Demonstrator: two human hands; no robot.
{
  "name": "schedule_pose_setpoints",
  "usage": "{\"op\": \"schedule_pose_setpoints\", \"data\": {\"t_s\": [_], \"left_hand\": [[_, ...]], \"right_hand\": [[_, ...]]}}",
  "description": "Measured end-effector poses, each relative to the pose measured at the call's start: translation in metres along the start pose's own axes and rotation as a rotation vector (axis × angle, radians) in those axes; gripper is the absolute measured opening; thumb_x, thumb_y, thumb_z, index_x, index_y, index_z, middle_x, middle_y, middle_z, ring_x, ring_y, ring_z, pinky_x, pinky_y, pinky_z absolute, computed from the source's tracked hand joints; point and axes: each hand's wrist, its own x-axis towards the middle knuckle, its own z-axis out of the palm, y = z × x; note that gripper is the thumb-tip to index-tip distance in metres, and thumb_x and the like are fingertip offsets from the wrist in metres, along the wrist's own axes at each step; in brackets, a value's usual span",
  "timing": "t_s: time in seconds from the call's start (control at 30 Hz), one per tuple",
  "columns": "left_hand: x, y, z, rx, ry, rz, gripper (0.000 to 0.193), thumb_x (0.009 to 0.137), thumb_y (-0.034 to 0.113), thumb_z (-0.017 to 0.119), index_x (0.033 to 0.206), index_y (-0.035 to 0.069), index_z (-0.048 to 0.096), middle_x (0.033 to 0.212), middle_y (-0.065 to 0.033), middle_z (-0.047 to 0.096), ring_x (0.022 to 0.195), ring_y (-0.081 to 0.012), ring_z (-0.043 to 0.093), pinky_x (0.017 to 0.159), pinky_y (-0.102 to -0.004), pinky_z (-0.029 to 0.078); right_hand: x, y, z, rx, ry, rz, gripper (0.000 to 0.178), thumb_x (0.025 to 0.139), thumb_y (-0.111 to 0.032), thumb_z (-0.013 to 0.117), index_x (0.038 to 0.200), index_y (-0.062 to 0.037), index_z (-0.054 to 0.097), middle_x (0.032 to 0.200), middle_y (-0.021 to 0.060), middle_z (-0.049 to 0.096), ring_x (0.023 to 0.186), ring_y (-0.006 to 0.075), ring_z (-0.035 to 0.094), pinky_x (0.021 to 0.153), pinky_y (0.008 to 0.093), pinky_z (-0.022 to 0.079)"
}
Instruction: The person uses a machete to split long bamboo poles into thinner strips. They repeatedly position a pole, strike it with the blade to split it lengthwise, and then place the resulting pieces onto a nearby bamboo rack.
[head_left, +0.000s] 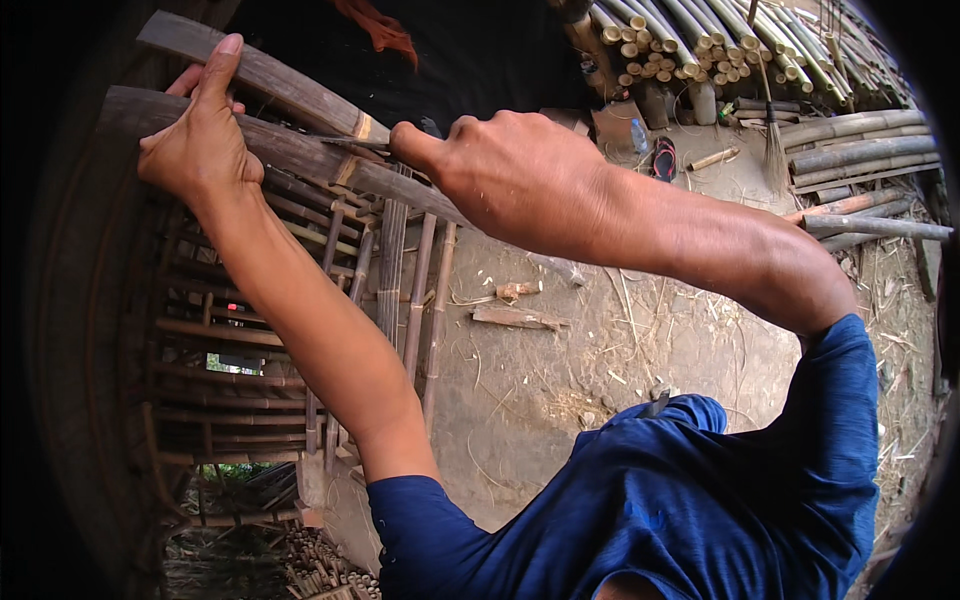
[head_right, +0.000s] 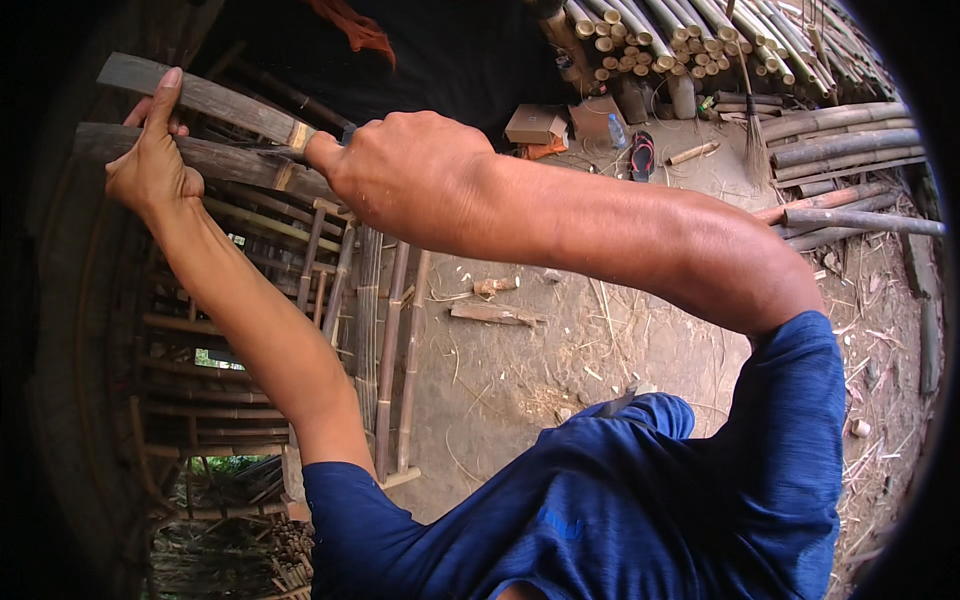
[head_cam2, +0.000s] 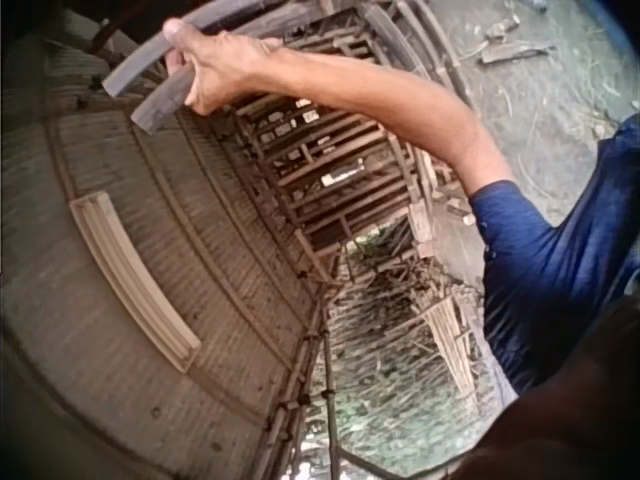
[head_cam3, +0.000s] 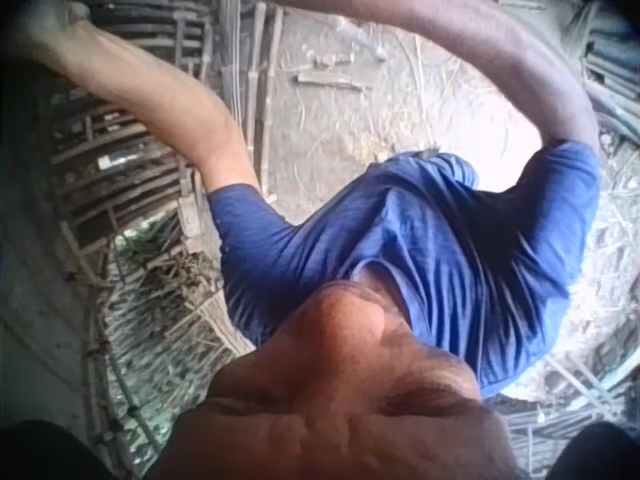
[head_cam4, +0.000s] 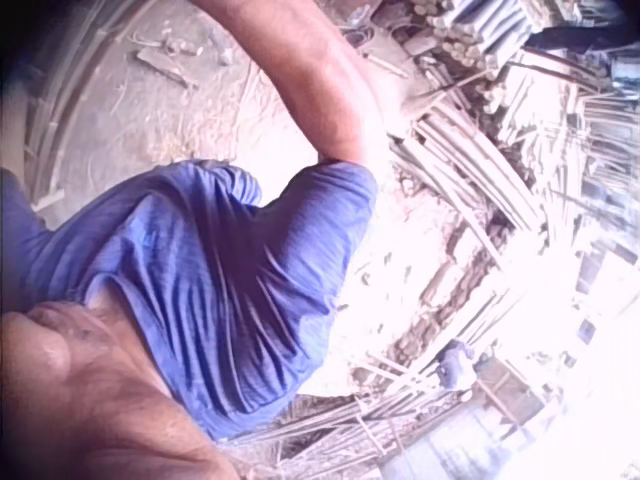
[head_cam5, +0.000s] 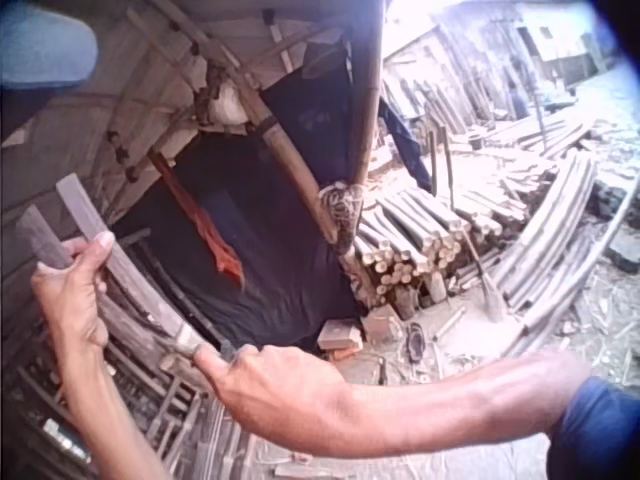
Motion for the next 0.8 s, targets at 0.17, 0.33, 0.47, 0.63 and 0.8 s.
{"op": "schedule_pose_setpoints", "data": {"t_s": [0.17,0.33,0.47,0.63,0.8], "left_hand": [[-0.003,-0.008,0.011,-0.042,0.032,-0.001,0.04,0.058,0.009,0.093,0.079,-0.009,0.064,0.067,-0.0109,0.062,0.049,-0.0109,0.051,0.044,-0.0213,0.042],[0.012,-0.005,0.008,0.004,0.067,-0.04,0.041,0.057,0.007,0.094,0.079,-0.009,0.064,0.068,-0.0118,0.063,0.051,-0.0114,0.051,0.044,-0.0202,0.041],[0.017,-0.017,0.011,0.002,0.091,-0.063,0.043,0.055,0.009,0.095,0.081,-0.009,0.065,0.071,-0.0118,0.063,0.053,-0.0124,0.053,0.047,-0.0203,0.044],[0.006,-0.023,-0.026,0.082,0.122,-0.042,0.039,0.06,0.007,0.092,0.082,-0.009,0.063,0.066,-0.0084,0.06,0.054,-0.0101,0.05,0.048,-0.0214,0.039],[0.001,0.015,-0.004,-0.093,0.042,-0.074,0.032,0.07,0.005,0.086,0.087,-0.005,0.061,0.065,-0.0024,0.056,0.051,-0.0065,0.044,0.048,-0.0213,0.034]], "right_hand": [[-0.004,0.05,0.069,0.08,-0.277,0.044,0.045,0.084,0.002,0.05,0.128,0.002,0.042,0.08,0.0275,0.066,0.076,0.0393,0.069,0.067,0.0476,0.056],[-0.009,0.058,0.105,-0.108,-0.346,0.06,0.043,0.091,-0.001,0.046,0.134,0.0003,0.04,0.077,0.0211,0.067,0.072,0.0303,0.071,0.063,0.0433,0.058],[-0.002,0.056,0.095,-0.043,-0.315,0.049,0.037,0.091,-0.006,0.05,0.126,0.003,0.044,0.069,0.0192,0.064,0.067,0.0322,0.069,0.061,0.045,0.056],[0.004,0.028,0.133,0.483,0.07,0.059,0.02,0.09,-0.011,0.053,0.105,0.0009,0.048,0.069,0.0252,0.062,0.066,0.0454,0.063,0.059,0.0507,0.052],[-0.126,0.226,0.406,0.137,-0.47,0.669,0.033,0.093,-0.014,0.048,0.121,-0.0001,0.057,0.103,0.02,0.069,0.093,0.0326,0.07,0.079,0.0488,0.055]]}}
